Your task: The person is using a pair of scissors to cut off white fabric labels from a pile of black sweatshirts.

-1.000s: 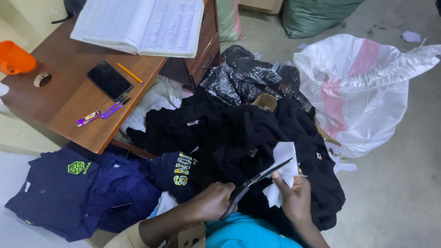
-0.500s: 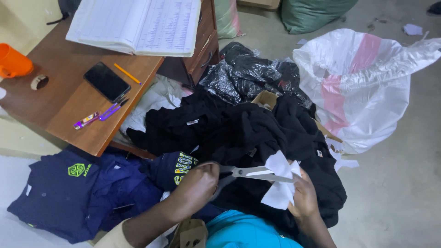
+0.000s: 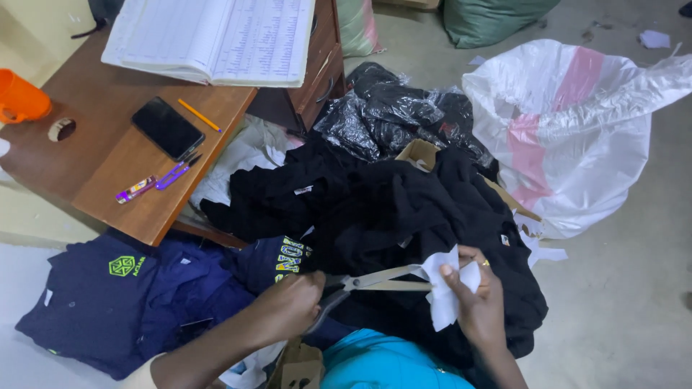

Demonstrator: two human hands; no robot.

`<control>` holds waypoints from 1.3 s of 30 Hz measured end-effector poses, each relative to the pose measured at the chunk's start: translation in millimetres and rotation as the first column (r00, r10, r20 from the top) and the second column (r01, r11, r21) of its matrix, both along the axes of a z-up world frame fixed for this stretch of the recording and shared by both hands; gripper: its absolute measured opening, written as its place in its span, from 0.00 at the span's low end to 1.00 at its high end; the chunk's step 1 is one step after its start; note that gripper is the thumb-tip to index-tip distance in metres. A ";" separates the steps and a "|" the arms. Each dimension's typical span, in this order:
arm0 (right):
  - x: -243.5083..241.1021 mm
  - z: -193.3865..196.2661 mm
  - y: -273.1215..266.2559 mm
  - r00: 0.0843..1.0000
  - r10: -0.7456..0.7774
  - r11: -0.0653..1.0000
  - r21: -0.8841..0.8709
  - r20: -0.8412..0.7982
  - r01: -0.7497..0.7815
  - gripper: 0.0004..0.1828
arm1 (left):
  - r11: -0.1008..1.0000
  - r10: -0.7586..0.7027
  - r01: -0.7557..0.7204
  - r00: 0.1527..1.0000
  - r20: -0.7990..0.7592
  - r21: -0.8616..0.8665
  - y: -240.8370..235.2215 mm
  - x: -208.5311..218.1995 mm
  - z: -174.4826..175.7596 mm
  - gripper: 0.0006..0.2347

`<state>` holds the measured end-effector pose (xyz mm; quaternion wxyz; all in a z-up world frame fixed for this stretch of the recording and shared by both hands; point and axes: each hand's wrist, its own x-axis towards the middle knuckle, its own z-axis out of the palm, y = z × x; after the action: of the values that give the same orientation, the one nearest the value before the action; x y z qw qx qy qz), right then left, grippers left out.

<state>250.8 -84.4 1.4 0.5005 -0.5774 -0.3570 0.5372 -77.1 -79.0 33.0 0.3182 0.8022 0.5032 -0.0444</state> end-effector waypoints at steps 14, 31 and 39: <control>-2.7 -26.6 -20.8 0.946 0.138 0.953 0.220 0.293 -0.207 0.13 | 0.955 0.008 0.034 0.990 0.142 -0.294 1.3 33.4 25.0 0.05; -4.7 -38.6 -5.7 0.983 0.180 0.984 0.011 -0.026 -0.180 0.26 | 0.870 -0.036 -0.223 0.860 0.508 0.440 63.2 100.3 -33.9 0.12; 42.2 -96.0 0.4 0.962 -0.066 0.994 0.061 -0.264 0.085 0.22 | 0.817 -0.059 -0.411 0.638 0.768 0.404 114.4 125.0 -84.5 0.09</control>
<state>293.0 -84.0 -94.5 0.5840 -0.4962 -0.2843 0.5761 47.9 35.4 -51.6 0.2573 0.7465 0.3957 0.4690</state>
